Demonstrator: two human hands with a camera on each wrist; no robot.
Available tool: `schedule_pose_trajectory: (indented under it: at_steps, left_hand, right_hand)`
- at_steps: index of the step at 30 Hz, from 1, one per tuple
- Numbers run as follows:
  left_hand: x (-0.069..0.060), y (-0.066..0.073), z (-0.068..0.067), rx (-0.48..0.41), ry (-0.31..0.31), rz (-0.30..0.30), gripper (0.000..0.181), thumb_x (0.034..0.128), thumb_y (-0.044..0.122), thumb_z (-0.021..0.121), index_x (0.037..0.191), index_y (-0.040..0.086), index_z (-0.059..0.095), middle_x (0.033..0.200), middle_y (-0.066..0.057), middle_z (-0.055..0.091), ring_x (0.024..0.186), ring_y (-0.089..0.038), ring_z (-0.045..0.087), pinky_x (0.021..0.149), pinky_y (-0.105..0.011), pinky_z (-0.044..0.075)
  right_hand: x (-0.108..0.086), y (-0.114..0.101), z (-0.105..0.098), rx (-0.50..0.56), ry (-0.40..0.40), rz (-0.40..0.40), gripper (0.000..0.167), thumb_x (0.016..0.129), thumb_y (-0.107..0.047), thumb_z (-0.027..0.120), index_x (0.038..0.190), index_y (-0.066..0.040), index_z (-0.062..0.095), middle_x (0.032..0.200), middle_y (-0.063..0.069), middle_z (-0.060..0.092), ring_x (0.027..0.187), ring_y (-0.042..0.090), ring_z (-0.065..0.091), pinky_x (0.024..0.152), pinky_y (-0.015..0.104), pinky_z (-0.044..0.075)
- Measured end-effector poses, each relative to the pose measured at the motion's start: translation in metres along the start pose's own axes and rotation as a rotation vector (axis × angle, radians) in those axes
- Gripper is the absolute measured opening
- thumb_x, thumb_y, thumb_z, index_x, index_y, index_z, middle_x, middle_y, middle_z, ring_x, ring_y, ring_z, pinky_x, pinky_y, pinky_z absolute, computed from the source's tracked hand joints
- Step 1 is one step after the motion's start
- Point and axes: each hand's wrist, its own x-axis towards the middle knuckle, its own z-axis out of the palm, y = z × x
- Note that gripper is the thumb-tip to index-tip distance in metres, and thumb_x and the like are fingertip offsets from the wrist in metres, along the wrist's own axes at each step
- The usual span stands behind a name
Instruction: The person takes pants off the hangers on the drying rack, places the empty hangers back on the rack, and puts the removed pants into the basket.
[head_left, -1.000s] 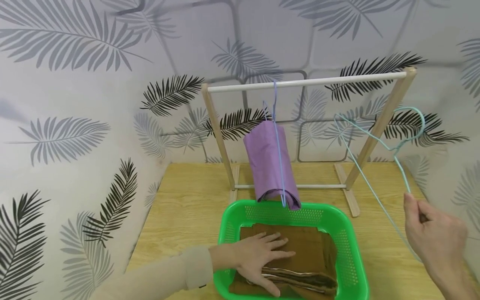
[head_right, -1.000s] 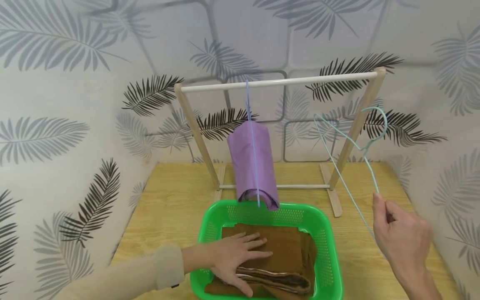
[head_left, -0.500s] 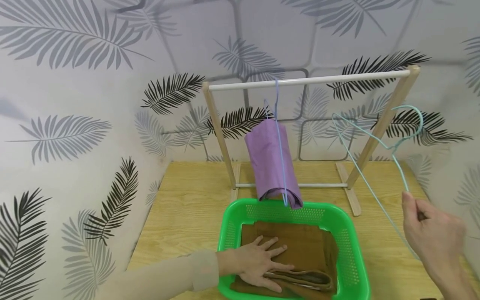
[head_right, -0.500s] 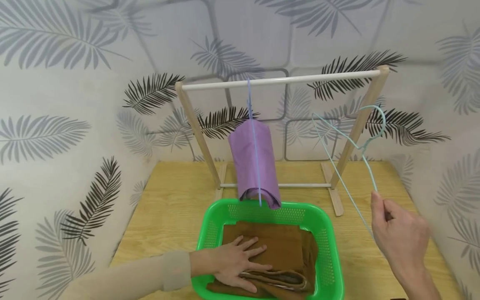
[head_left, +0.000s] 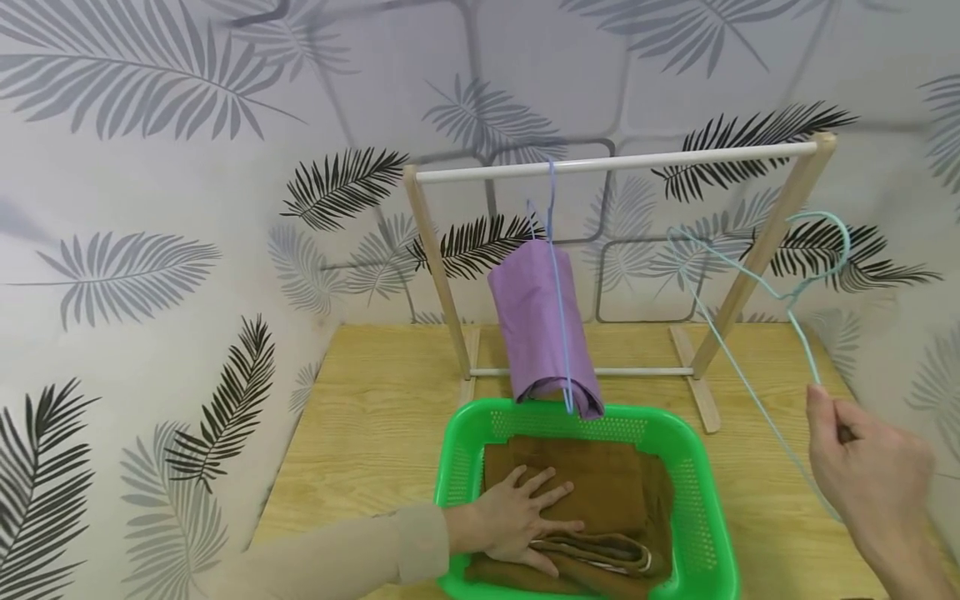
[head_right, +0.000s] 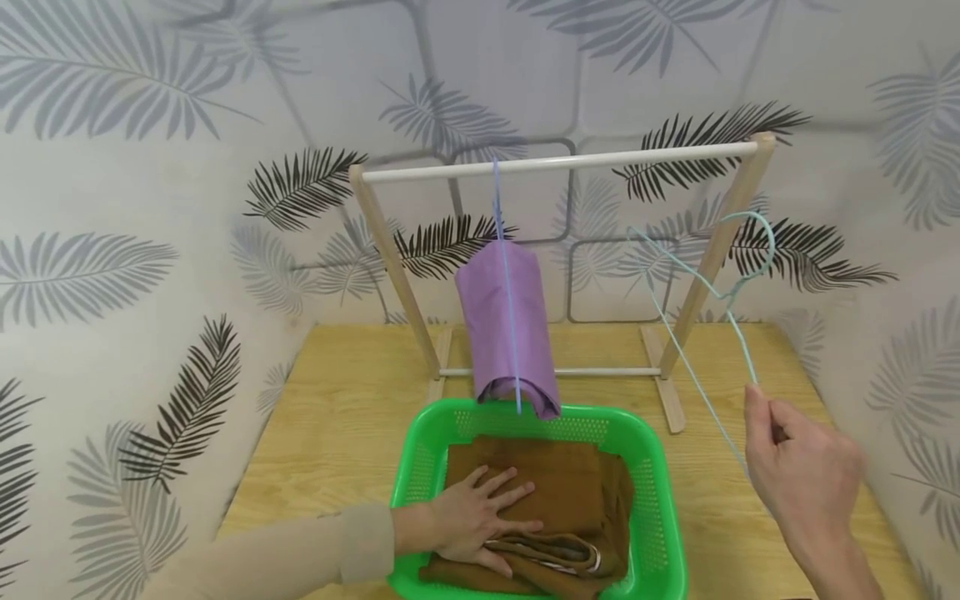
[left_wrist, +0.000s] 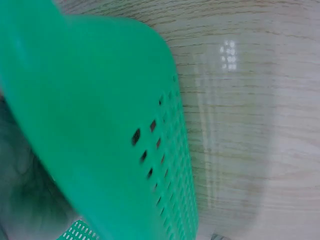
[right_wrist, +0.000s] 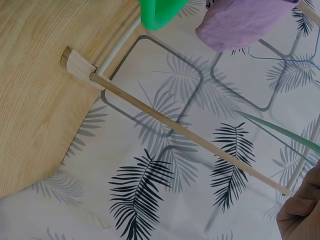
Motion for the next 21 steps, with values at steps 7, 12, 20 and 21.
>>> schedule_pose_trajectory:
  at_steps: [7,12,20,21]
  left_hand:
    - [0.0,-0.002,-0.004,-0.094,0.005,0.02,0.083,0.0949,0.088,0.012,0.166,0.049,-0.008,0.18,0.01,0.005,0.168,-0.022,0.013,0.13,-0.046,0.034]
    - [-0.001,-0.006,-0.01,-0.256,0.058,0.062,0.1,0.0945,0.088,0.029,0.169,0.033,-0.009,0.179,0.003,0.012,0.167,-0.027,0.018,0.129,-0.051,0.034]
    - [0.003,-0.004,-0.038,-0.262,0.166,0.165,0.101,0.0971,0.084,0.035,0.17,0.029,-0.007,0.18,-0.003,0.012,0.168,-0.029,0.013,0.132,-0.05,0.029]
    - [0.005,-0.003,-0.041,-0.248,0.181,0.179,0.1,0.0976,0.083,0.035,0.17,0.028,-0.006,0.18,-0.004,0.012,0.168,-0.029,0.013,0.132,-0.05,0.029]
  right_hand:
    - [0.002,-0.001,0.002,-0.004,0.011,-0.021,0.066,0.106,-0.035,0.052,0.045,-0.018,0.033,0.035,-0.001,0.033,0.042,-0.015,0.01,0.039,0.017,0.01]
    - [0.001,-0.003,0.003,0.008,0.033,-0.021,0.066,0.105,-0.034,0.054,0.045,-0.018,0.033,0.034,0.0,0.033,0.044,-0.016,0.009,0.039,0.017,0.009]
    - [0.009,-0.023,-0.005,0.015,0.011,-0.028,0.066,0.105,-0.025,0.052,0.044,-0.014,0.03,0.033,0.002,0.029,0.038,-0.01,0.01,0.038,0.014,0.007]
    - [0.01,-0.026,-0.006,0.021,0.017,-0.024,0.065,0.104,-0.023,0.054,0.044,-0.014,0.03,0.033,0.002,0.029,0.037,-0.009,0.01,0.038,0.014,0.007]
